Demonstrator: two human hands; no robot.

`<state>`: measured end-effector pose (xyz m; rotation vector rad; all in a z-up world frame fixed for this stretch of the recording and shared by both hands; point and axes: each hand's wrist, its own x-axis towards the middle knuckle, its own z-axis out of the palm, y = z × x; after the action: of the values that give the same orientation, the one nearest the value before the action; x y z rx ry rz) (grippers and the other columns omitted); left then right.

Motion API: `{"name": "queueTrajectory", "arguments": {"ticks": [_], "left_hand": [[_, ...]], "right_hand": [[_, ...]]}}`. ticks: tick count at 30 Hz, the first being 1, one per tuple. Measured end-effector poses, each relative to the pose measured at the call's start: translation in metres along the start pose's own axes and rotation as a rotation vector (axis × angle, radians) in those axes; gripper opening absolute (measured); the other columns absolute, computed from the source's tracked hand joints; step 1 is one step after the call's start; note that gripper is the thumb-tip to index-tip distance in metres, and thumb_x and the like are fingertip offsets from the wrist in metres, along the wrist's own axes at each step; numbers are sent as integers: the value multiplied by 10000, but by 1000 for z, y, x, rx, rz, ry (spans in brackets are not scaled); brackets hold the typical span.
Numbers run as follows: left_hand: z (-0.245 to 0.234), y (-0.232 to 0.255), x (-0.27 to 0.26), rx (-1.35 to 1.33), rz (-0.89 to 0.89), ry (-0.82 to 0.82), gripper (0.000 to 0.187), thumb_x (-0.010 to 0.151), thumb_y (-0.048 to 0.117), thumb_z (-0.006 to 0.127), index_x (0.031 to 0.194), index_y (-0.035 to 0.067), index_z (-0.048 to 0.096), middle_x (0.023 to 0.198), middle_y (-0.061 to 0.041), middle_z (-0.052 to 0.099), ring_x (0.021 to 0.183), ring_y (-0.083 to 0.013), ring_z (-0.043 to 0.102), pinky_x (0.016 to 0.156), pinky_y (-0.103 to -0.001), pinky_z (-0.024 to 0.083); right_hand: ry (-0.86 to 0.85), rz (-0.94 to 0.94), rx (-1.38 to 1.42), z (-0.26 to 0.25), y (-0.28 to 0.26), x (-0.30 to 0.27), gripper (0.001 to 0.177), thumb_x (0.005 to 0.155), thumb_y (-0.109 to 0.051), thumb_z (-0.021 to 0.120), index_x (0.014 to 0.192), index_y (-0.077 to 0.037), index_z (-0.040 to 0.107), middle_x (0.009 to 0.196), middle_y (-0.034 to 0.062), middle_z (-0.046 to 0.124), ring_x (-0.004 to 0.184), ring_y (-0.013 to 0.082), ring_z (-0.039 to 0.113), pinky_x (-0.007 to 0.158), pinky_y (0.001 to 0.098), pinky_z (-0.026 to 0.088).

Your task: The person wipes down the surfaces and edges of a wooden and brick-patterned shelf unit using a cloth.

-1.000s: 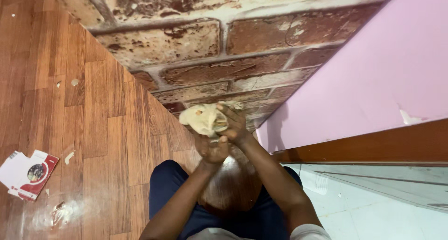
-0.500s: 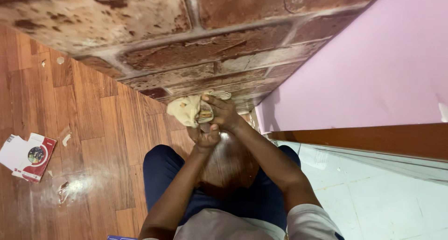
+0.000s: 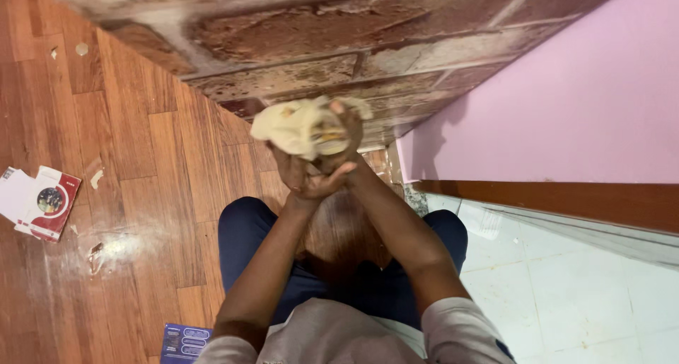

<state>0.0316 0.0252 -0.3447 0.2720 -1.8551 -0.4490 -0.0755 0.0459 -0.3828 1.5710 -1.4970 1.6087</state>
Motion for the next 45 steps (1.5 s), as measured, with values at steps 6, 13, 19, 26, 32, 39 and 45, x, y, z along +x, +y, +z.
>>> {"name": "queueTrajectory", "arguments": {"ticks": [6,13,19,26,32,39,45], "left_hand": [[41,37,-60,-69,-124,-308,987,917,571,784,1592,57,279,1426,-297,453,1345,-499,521,1149,-647,428],[6,26,-18,-93,-110,-273,863,870,511,838,1522,111,438,1411,-259,566,1363,-415,569,1136,-550,470],[21,0,-106,-241,-543,69,953,976,594,705,1588,-13,297,1510,-259,476,1415,-412,508,1173,-530,466],[107,31,-77,-350,-82,-3,886,951,565,783,1607,148,358,1683,-149,243,1590,-374,311,1293,-562,353],[100,39,-59,-229,-88,-452,558,968,399,814,1443,185,616,1482,-54,605,1481,-257,518,1293,-524,405],[39,-15,-100,-189,-145,-308,523,1035,314,756,1491,201,526,1566,-96,499,1474,-296,505,1299,-517,404],[20,-48,-155,-565,-638,413,680,1035,217,695,1606,93,348,1504,-192,501,1345,-263,557,1154,-383,498]], "right_hand": [[-150,95,-243,-77,28,-61,377,1023,-354,709,1323,-160,588,1479,49,551,1377,225,549,1153,403,521],[291,382,-128,-47,16,-64,389,1040,-350,703,1331,-126,577,1479,75,532,1352,236,556,1144,413,520],[-137,116,-238,3,27,-128,402,1054,-347,699,1338,-97,567,1479,97,515,1330,246,562,1136,420,518],[86,256,-294,-55,72,-152,418,1070,-344,694,1347,-64,555,1479,122,496,1305,257,570,1127,430,517],[503,721,95,-52,34,-120,433,1084,-341,690,1354,-35,546,1478,144,479,1283,266,576,1119,438,515],[336,378,-281,20,-11,-108,452,1100,-337,685,1362,-1,534,1478,169,460,1258,278,583,1110,447,513],[-118,154,86,62,13,-152,307,1021,-281,709,1139,1,740,1511,143,507,1203,320,655,1044,404,518]]}}
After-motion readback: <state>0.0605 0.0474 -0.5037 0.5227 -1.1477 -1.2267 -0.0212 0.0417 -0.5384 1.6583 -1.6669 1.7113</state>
